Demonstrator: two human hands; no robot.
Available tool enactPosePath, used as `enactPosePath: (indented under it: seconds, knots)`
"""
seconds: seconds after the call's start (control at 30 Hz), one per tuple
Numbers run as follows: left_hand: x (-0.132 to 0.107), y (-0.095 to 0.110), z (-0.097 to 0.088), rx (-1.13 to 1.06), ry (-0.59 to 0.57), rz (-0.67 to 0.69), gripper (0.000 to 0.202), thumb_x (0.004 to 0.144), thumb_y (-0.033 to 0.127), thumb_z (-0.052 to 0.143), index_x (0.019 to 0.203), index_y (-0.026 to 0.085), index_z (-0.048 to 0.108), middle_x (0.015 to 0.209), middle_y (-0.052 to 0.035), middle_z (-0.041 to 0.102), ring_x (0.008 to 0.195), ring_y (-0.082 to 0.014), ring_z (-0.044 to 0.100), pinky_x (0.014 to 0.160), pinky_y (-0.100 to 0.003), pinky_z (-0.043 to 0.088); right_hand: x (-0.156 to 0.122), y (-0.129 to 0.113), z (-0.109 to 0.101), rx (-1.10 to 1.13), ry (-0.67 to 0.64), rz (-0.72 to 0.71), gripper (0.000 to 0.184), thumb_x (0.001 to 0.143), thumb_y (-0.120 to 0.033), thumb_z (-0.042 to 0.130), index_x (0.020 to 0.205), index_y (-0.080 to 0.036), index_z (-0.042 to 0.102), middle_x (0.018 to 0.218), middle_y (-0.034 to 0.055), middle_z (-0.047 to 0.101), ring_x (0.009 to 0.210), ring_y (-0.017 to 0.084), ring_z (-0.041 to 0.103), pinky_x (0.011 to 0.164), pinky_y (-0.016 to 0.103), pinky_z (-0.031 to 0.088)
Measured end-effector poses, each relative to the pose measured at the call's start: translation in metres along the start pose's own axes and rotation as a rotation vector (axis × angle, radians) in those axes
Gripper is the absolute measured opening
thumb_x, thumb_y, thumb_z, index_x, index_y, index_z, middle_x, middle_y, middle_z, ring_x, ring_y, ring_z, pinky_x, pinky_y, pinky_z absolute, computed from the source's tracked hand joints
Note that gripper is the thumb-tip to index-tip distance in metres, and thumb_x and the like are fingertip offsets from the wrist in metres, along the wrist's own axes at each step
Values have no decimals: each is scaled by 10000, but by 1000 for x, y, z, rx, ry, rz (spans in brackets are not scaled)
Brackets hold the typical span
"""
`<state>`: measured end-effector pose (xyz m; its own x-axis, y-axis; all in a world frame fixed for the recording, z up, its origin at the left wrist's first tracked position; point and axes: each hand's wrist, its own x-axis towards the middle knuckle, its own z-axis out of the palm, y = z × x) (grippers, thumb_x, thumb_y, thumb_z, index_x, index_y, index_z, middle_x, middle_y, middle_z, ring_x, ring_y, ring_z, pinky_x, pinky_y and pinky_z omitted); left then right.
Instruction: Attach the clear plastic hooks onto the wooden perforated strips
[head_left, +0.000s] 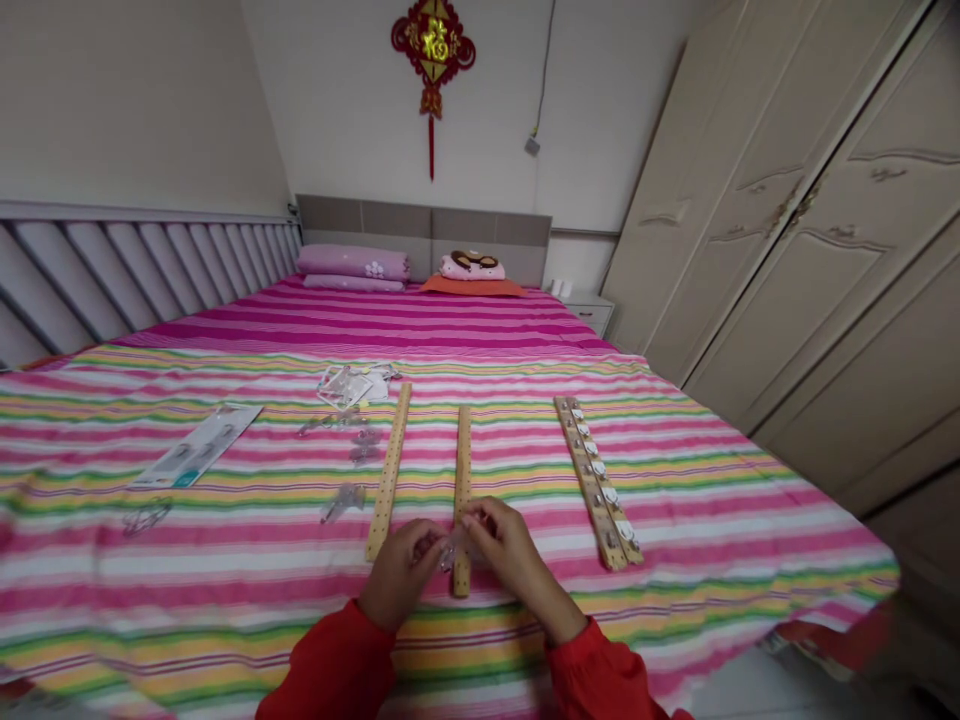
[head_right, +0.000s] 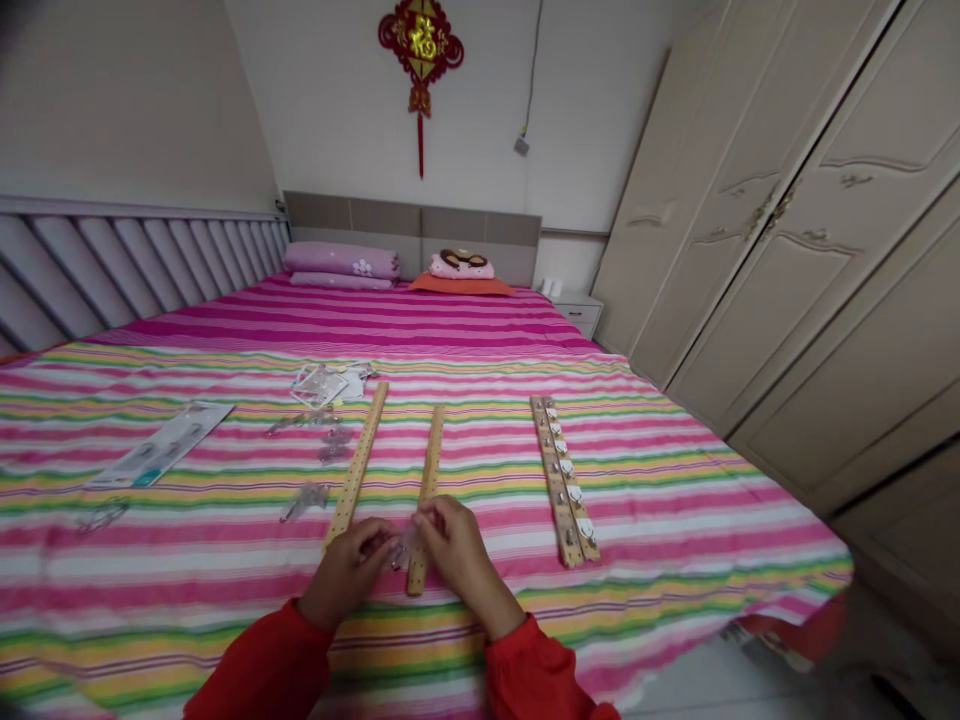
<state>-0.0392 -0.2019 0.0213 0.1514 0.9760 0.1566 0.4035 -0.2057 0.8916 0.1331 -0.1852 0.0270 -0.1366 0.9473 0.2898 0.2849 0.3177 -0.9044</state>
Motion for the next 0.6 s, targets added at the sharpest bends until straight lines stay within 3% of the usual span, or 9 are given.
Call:
enactPosePath:
  seconds: [0.1,0.23,0.4,0.6]
  knots:
    - [0,0,7,-282,76,-177,305,689,468,617,718,164,617,645,-14,627,604,-137,564,568,-247,439,-7,15,6,257,166,177,236,756,-407,616,743,-171,610,571,-17,568,486,113,478,456,218,371]
    - [2,-10,17,-496,114,-322,392,564,497,717,703,144,620,623,-6,628,573,-113,551,562,-233,441,-18,30,17,521,87,369,407,631,-539,707,738,-162,594,436,-38,558,358,100,470,373,208,367]
    - [4,-22,30,-545,90,-365,405,539,485,739,696,134,611,596,-2,627,537,-101,547,531,-223,433,-21,36,23,632,107,446,457,527,-535,776,675,-144,592,422,-9,604,357,108,535,387,208,431]
    - [7,-23,37,-517,97,-390,364,510,444,741,635,139,586,541,10,603,495,-98,530,485,-215,407,-23,41,22,611,139,490,439,511,-520,777,635,-151,575,384,-19,585,320,93,506,337,181,389]
